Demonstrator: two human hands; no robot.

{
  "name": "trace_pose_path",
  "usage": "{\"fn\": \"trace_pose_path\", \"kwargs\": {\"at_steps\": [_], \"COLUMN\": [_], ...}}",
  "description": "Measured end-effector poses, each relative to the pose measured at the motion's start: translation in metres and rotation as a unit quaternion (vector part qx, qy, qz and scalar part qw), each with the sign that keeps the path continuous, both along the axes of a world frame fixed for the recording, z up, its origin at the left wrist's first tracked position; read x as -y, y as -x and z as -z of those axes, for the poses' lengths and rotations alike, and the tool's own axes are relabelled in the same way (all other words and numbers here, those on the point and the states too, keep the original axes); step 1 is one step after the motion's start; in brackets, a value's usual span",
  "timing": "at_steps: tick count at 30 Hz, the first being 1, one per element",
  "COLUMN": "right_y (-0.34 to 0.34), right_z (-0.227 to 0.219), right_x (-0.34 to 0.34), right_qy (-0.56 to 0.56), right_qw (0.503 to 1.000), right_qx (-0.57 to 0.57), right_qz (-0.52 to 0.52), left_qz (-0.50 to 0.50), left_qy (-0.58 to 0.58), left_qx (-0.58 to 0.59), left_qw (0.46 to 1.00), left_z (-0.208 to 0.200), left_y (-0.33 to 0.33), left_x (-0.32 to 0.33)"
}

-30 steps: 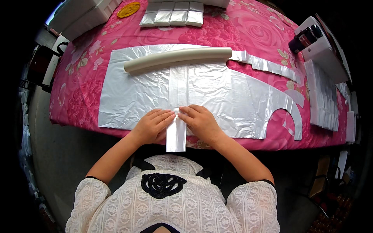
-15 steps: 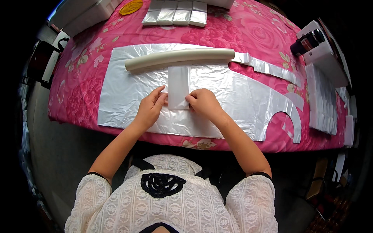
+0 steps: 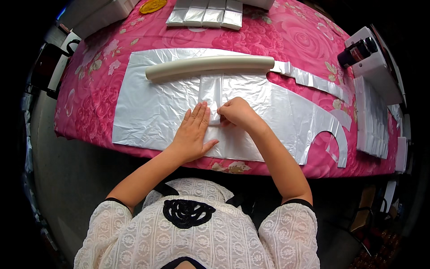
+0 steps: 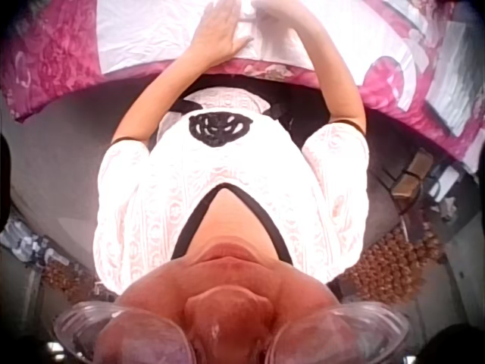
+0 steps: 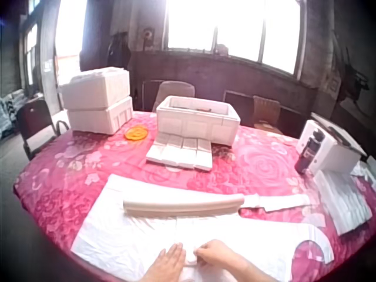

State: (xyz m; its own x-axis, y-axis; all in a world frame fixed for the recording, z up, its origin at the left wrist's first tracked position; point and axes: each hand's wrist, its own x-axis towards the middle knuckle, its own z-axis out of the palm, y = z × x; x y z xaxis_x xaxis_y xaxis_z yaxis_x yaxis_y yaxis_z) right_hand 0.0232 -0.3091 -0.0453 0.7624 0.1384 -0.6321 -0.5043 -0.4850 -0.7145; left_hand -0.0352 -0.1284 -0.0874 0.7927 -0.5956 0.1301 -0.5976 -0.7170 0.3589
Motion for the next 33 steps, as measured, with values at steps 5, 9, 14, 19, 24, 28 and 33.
{"fn": "trace_pose_path", "kwargs": {"at_steps": [5,9,14,19,24,28,33], "right_y": [0.008,0.032,0.049,0.023,0.008,0.009,0.008], "right_z": [0.001,0.005,0.001,0.023,0.018,0.016,0.015], "right_x": [-0.003,-0.01,-0.009,0.011,0.021,0.018,0.015], "right_qy": [0.017,0.133,0.244,0.201,0.158,0.13,0.12], "right_qw": [0.999,0.966,0.905,0.751,0.784,0.808,0.801], "right_qx": [0.045,0.221,0.348,0.553,0.496,0.494,0.519], "right_qz": [0.018,-0.011,-0.028,-0.3,-0.34,-0.294,-0.274], "left_qz": [-0.013,-0.018,-0.021,0.004,0.067,0.078,0.051], "left_qy": [-0.024,-0.028,-0.037,0.003,0.123,0.114,0.101], "left_qx": [-0.006,-0.008,-0.009,0.041,0.133,0.135,0.094], "left_qw": [1.0,0.999,0.999,0.999,0.981,0.981,0.989], "left_z": [0.001,0.002,0.0,-0.006,-0.007,-0.005,-0.01], "left_y": [0.003,0.002,0.002,-0.006,-0.014,-0.019,-0.023], "left_x": [0.003,0.003,0.002,-0.005,-0.019,-0.02,-0.014]}}
